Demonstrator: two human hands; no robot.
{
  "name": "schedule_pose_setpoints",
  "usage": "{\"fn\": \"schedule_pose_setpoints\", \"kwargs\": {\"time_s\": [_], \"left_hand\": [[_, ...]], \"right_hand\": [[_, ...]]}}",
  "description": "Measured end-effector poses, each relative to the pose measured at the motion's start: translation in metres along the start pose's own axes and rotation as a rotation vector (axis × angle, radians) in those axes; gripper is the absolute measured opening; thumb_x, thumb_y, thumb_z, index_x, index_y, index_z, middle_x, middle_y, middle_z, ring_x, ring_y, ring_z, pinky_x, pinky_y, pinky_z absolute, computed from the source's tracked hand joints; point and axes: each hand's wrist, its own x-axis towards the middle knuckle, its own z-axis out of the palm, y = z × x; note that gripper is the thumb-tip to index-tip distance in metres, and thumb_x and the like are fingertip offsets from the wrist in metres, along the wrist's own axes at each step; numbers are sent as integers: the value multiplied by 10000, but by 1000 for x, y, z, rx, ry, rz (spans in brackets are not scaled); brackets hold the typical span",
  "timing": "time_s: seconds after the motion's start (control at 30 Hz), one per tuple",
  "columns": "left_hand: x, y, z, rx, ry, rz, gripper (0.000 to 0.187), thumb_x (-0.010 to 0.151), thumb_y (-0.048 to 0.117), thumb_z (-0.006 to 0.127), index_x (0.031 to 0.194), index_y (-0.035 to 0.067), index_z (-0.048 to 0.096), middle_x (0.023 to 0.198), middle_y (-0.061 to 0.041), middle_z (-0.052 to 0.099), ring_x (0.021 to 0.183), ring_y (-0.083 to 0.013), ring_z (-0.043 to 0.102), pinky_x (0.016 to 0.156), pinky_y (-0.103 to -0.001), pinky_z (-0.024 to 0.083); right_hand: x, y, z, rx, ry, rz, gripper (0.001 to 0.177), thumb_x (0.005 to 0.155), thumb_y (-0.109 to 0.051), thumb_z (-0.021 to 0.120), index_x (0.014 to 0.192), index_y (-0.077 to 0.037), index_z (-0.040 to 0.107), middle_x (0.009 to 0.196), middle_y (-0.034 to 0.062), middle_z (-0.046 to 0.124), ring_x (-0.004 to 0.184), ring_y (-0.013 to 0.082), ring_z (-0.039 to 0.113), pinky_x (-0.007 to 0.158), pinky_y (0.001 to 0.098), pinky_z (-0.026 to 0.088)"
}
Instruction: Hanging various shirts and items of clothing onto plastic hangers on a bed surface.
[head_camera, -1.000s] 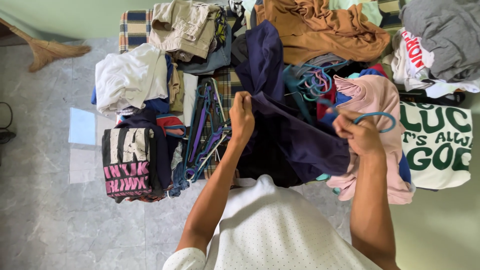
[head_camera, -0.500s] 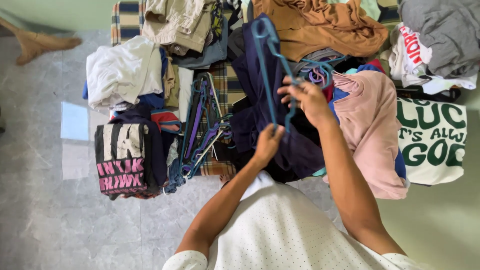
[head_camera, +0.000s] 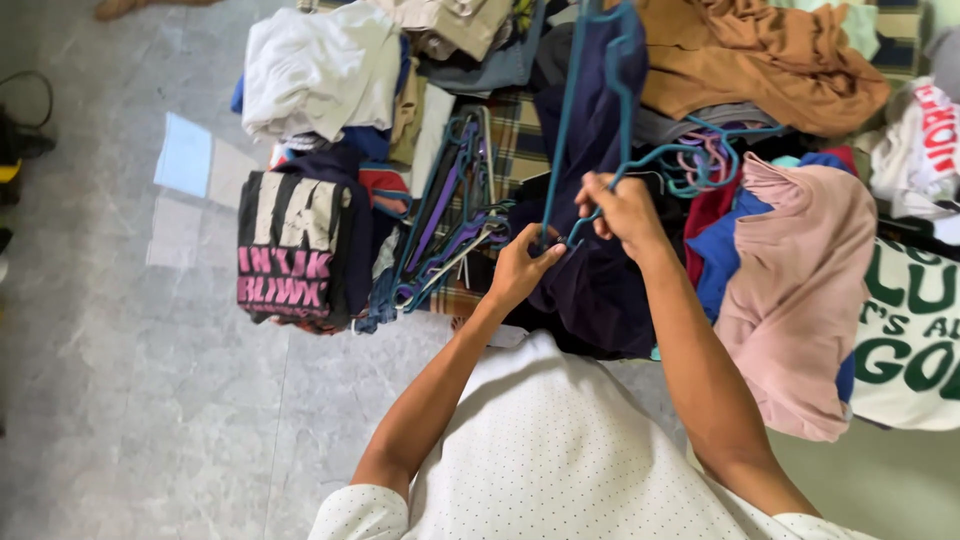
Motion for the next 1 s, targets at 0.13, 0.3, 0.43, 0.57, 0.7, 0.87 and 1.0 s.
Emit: {"fn": "schedule_pose_setpoints", "kwargs": {"time_s": [0.13, 0.3, 0.43, 0.57, 0.7, 0.87, 1.0], "left_hand": [[4, -24, -14, -58, 27, 88, 471, 874, 283, 819, 1248, 41, 667, 977, -150, 712, 907, -251, 678, 829, -353, 538], [10, -25, -20, 23, 31, 61, 433, 890, 239, 760, 1266, 39, 679, 1080, -159, 756, 1002, -284, 730, 867, -366, 556], [18, -10, -28, 117, 1, 10, 332, 888, 208, 796, 1150, 18, 724, 1050, -161, 757, 958, -301, 731, 840, -374, 566], [34, -2, -39, 4, -42, 256, 192, 848, 96, 786, 1009, -2, 754, 1019, -139, 761, 949, -290, 738, 851, -367, 565], [43, 25, -36, -164, -58, 271, 143, 846, 67, 767, 926, -33, 704, 1015, -141, 754, 919, -316, 722, 831, -371, 535], [34, 47, -14, 87, 91, 271, 120, 888, 121, 743, 937, 14, 723, 1053, -102, 748, 953, -300, 729, 830, -359, 564], [27, 82, -11, 24, 129, 465, 261, 874, 141, 766, 1083, 2, 694, 1076, -145, 698, 1004, -346, 692, 853, -393, 545]], "right_hand": [[-1, -1, -1, 128, 133, -62, 434, 1043, -404, 587, 842, -23, 638, 677, 72, 603, 413, 95, 469, 364, 239, 323], [-3, -12, -13, 320, 133, -294, 436, 1095, -427, 569, 911, -37, 638, 765, 65, 622, 520, 97, 498, 462, 230, 358], [-11, -9, -32, 397, 43, -333, 448, 1104, -437, 567, 884, -48, 600, 783, 74, 609, 560, 107, 496, 521, 239, 387], [-25, -11, -59, 377, -91, -340, 443, 1105, -436, 588, 876, -58, 565, 821, 83, 593, 634, 128, 495, 587, 256, 411], [-33, -14, -65, 466, 79, -363, 444, 1113, -445, 598, 865, -86, 517, 788, 84, 562, 620, 151, 483, 599, 280, 421], [-43, -12, -79, 594, 263, -376, 462, 1115, -466, 581, 859, -89, 507, 778, 77, 534, 586, 157, 450, 560, 294, 385], [-61, -13, -100, 588, 258, -439, 475, 1116, -473, 575, 852, -86, 493, 783, 78, 532, 580, 153, 436, 567, 295, 376]]}}
